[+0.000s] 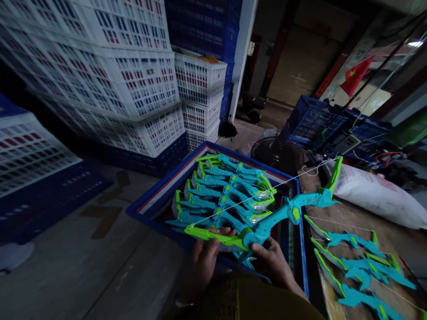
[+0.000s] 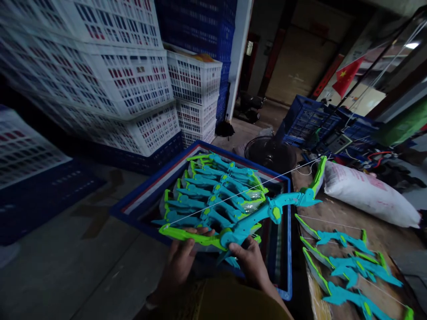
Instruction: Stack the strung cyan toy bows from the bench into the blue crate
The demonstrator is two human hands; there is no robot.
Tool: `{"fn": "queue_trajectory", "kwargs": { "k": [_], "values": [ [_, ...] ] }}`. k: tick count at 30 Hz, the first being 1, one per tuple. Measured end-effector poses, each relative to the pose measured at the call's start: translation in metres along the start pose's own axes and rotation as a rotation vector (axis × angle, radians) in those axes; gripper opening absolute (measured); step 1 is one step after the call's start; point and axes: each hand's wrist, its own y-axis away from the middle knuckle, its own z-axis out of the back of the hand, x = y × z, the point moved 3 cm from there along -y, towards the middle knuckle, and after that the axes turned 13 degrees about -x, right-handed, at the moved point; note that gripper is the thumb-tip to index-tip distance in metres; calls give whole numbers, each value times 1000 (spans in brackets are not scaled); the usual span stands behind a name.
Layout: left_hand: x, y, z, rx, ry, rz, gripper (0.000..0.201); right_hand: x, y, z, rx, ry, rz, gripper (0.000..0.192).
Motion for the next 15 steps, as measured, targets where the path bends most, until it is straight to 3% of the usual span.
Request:
{"fn": "queue_trajectory", "kwargs": {
  "k": [6, 9, 12, 15],
  "values": [
    [-4, 6, -17, -54, 118, 112, 47, 7, -3, 5, -5, 120, 34, 51],
    [-9, 0, -21, -79, 98, 172, 60, 4, 0, 8, 9, 210, 39, 51],
    [-10, -9, -20, -66, 17, 251, 76, 2, -1, 16, 0, 315, 126, 54],
    [-10, -20, -19, -8, -34, 272, 76, 4, -8, 23, -14, 441, 246, 58]
  ]
}}
